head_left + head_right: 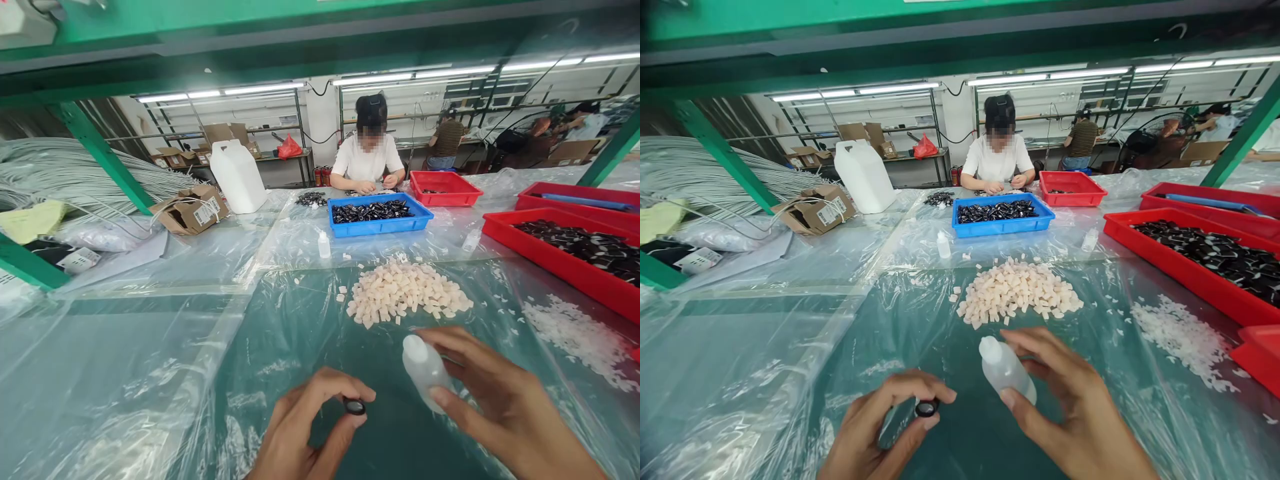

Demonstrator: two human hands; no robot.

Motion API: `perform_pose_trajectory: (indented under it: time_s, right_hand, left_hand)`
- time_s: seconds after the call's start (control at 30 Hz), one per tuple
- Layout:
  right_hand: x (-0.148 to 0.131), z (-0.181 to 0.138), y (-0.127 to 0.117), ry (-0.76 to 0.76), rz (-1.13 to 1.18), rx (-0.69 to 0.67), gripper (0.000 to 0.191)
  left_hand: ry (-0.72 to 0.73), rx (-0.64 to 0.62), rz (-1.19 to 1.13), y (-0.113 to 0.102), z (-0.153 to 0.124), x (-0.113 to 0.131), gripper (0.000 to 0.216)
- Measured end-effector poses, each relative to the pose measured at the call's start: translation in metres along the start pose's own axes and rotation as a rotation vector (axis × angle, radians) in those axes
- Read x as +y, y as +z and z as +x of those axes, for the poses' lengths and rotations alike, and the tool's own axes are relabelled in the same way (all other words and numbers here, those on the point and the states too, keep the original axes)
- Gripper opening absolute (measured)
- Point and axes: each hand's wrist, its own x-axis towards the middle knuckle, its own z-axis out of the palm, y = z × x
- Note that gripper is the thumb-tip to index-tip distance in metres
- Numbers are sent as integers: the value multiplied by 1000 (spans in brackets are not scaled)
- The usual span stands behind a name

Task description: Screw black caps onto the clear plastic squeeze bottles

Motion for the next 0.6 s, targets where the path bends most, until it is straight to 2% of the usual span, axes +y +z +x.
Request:
perform_pose_trajectory:
  time_s: [0.13,0.3,0.4,0.53,0.6]
  right_hand:
    - [11,6,15,-9,11,-114,23]
    - [30,5,37,48,94,-187,32]
    - [33,4,42,76,102,-267,31]
    - [29,16,26,59,36,-326,32]
    - [35,27,8,57,-35,-269,29]
  left_hand:
    - [-39,8,-69,5,-2,-5,25]
    - [23,12,-108,12,-4,-16,30]
    - [88,26,-137,14,-2,-21,30]
    - [158,50,-132,12,4,-22,31]
    - [100,29,-86,9,6,-20,32]
